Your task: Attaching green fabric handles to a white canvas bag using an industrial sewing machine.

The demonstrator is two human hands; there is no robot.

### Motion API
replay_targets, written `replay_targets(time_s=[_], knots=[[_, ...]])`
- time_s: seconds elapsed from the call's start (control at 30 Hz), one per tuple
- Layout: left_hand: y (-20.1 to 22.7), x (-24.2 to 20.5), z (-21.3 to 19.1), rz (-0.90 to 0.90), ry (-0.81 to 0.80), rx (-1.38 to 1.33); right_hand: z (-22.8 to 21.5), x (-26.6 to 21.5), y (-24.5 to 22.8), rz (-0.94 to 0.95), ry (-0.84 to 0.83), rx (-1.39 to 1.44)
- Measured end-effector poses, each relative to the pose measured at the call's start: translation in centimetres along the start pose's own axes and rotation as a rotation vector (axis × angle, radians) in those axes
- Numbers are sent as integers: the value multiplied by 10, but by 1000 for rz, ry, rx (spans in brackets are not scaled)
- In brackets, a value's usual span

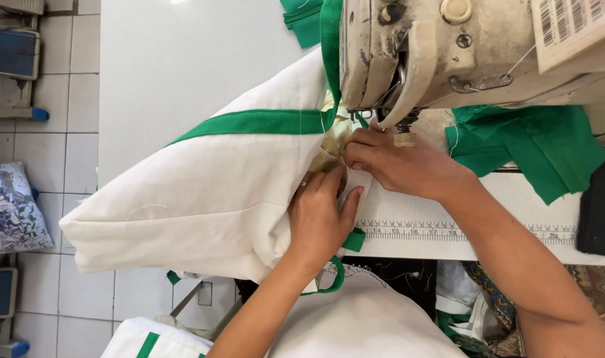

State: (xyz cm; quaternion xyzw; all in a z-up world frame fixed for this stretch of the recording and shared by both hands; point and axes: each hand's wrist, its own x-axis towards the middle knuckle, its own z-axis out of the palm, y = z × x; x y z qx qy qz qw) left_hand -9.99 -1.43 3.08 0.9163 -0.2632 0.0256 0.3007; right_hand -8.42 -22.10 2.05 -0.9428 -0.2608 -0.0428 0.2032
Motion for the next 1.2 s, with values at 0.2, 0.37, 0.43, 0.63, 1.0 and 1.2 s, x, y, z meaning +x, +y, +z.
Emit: replay_targets(time_s=[0.2, 0.37, 0.43, 0.63, 1.0, 1.2], knots=[[6, 10, 3, -159, -25, -279, -8, -5, -1, -1, 21, 65], [0, 10, 15, -153, -14, -222, -5, 2, 1, -8, 47, 45], [4, 13, 5, -160, -23, -243, -8, 2, -2, -1, 39, 23], [7, 14, 8, -257, -50, -438, -9, 1, -5, 35, 29, -45], [9, 13, 12, -207, -81, -355, -11, -1, -8, 76, -44, 31], [5, 11, 16, -84, 73, -123, -11, 3, -15, 67, -10, -160]])
